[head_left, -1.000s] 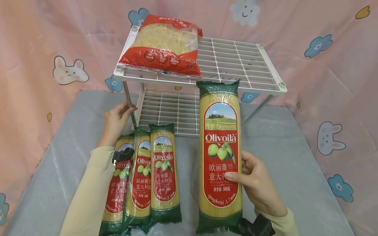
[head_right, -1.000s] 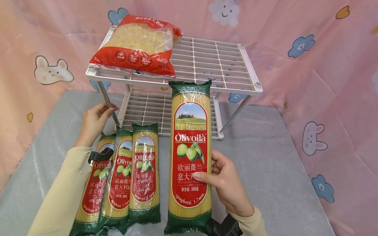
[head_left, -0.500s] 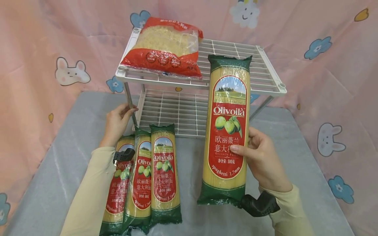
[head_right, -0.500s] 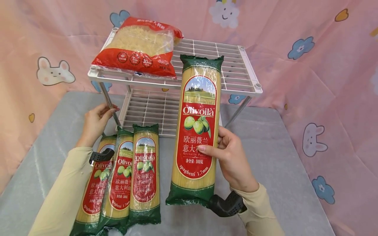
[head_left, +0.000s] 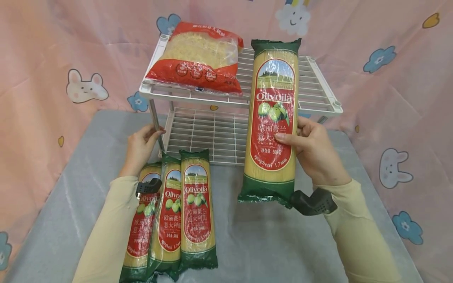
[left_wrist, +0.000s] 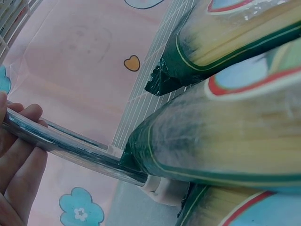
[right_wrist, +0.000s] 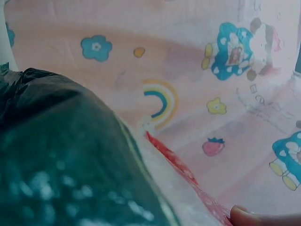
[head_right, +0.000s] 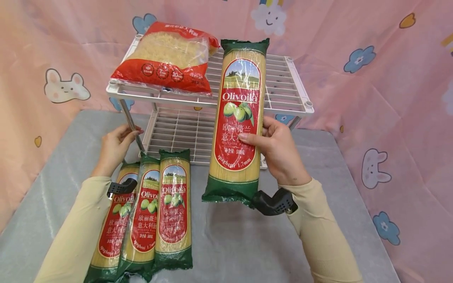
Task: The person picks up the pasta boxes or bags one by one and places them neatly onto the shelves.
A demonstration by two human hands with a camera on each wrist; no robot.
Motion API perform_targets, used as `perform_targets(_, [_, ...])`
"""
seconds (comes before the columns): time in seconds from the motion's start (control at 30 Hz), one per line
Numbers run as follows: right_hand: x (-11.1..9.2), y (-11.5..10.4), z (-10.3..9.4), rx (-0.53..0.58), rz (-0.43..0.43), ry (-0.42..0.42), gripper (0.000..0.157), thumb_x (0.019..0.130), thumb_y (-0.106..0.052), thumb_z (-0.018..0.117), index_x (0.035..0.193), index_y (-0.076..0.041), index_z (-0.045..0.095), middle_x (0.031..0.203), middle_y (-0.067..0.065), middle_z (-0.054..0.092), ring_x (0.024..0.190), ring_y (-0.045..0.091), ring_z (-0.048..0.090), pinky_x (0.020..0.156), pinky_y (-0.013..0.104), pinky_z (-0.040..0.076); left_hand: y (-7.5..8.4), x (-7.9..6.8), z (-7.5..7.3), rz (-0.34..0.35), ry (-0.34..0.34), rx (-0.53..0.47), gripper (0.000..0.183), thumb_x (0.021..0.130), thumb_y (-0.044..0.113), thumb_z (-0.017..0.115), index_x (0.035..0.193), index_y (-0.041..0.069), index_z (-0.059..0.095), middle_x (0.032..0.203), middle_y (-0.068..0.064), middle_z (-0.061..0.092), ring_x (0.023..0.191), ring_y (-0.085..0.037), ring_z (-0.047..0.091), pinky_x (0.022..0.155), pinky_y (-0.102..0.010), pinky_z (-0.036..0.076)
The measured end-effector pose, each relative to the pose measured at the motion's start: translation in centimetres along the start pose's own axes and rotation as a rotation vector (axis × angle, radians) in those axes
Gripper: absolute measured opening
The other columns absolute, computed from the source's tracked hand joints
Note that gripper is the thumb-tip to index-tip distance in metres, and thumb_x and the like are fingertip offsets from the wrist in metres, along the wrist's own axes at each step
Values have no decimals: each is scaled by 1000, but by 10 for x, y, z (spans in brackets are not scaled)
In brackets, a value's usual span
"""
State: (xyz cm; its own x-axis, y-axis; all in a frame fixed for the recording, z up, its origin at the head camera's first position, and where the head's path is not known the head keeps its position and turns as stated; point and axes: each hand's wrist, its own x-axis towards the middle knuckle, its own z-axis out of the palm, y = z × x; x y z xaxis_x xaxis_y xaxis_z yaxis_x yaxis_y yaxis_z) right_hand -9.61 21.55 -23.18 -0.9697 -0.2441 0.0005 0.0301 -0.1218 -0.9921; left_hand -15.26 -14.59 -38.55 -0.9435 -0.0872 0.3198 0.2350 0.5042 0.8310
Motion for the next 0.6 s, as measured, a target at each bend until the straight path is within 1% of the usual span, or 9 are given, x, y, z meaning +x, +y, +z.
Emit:
perform_targets(0.13, [11, -8, 0, 5, 3, 25, 34, 88, 0, 64, 118, 5, 49, 97, 8, 69, 85, 16, 67, 75, 26, 55, -1, 1, -1, 4, 2, 10, 26, 97, 22, 55, 110, 1, 65, 110, -17, 67, 104, -34, 62, 91, -49, 47])
perform_targets(0.33, [25, -17, 0, -2, 11, 48, 37, 86, 1, 66, 119, 5, 50, 97, 8, 69, 85, 16, 67, 75, 26, 55, -2, 1, -1, 13, 8, 5, 26, 97, 21, 55, 110, 0, 65, 110, -18, 66, 104, -34, 62, 90, -49, 47])
perform_targets(0.6, [42, -29, -2, -13, -8, 86, 42, 84, -1, 69, 121, 4, 50, 99, 8, 67, 86, 16, 66, 75, 26, 55, -1, 0, -1, -10, -7, -5, 27, 98, 21, 54, 112, 1, 64, 110, -17, 67, 106, -33, 62, 91, -49, 46])
